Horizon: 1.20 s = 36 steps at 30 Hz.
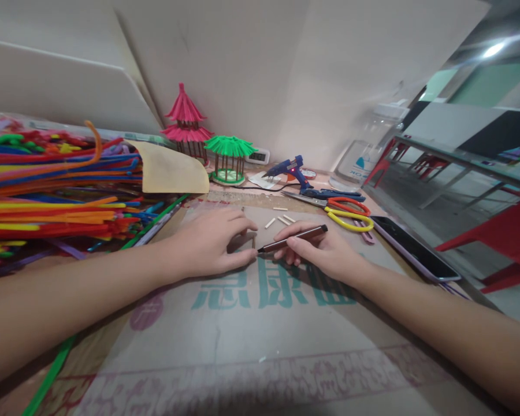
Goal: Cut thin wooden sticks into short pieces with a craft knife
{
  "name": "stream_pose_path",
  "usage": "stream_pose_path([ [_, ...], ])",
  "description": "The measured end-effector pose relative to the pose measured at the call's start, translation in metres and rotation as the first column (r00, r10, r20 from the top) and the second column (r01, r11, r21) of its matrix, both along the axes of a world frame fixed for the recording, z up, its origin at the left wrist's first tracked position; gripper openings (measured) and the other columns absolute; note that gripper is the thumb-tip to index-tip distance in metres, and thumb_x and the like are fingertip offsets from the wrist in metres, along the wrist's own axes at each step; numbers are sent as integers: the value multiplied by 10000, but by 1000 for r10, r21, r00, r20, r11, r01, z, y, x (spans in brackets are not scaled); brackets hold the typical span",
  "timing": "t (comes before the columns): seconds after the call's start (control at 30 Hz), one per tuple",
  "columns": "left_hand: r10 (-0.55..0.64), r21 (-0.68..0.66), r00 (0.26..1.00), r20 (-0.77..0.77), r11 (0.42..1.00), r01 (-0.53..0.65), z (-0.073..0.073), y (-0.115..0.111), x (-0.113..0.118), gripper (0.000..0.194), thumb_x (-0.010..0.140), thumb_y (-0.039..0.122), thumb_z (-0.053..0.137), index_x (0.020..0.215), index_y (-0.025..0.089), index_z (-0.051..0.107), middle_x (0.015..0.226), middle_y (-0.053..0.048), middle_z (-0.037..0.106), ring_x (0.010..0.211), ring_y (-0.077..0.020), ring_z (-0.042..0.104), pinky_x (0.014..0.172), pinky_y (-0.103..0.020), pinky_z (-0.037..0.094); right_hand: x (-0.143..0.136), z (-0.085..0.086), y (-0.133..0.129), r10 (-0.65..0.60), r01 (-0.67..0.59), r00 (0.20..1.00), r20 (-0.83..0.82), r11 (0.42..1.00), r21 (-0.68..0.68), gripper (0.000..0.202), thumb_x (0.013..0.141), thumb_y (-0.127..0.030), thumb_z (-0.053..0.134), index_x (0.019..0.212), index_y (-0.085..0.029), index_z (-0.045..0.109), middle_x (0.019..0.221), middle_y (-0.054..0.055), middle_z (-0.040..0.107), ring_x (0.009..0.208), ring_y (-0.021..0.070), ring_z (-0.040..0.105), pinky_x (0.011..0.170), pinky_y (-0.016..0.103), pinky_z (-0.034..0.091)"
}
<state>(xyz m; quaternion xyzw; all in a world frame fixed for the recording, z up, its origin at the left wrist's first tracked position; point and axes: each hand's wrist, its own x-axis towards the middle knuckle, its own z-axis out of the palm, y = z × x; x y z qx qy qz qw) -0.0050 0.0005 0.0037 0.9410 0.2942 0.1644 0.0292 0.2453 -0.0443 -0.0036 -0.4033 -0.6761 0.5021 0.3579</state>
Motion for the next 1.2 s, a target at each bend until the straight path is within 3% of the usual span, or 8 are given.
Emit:
stream_pose_path([
  [0.1,6,-4,999,-31,1000,-6,0,0,0,357,879,494,660,1046,184,715,970,-72,644,928,-263,604,812,-365,436,1,-2,0,-12,12,1000,14,1000,-3,227,913,-407,671,1005,-200,691,828,50,782,633,146,682,602,285,571],
  [0.4,-18,-19,1000,5,1000,18,-3,3,-1,276,901,430,626,1010,189,708,972,-63,632,923,-246,595,802,-354,431,1,-4,1,-23,22,1000,12,1000,11,239,920,-411,663,1027,-201,698,837,49,779,620,141,672,602,287,575],
  [0.77,160,35,987,-12,987,-159,-10,9,-2,350,971,385,507,1208,165,639,1114,-116,658,1063,-309,593,906,-447,453,0,-6,6,-273,275,961,-35,952,134,256,933,-424,647,1012,-188,704,836,63,761,654,166,672,620,308,565],
  [1.03,83,91,996,-36,993,-80,-4,8,-2,317,997,370,482,1157,180,677,1140,-113,657,1062,-296,588,930,-451,452,2,-5,9,-326,338,941,-90,901,271,333,959,-523,605,1040,-203,652,841,55,745,712,186,684,666,319,561],
  [1.2,-6,162,993,-119,986,25,8,26,13,347,970,336,572,1282,209,653,1256,-122,613,1204,-317,533,1042,-473,408,3,-7,15,-332,381,920,-209,883,274,357,951,-568,597,1030,-222,638,844,39,729,669,180,665,639,329,571],
])
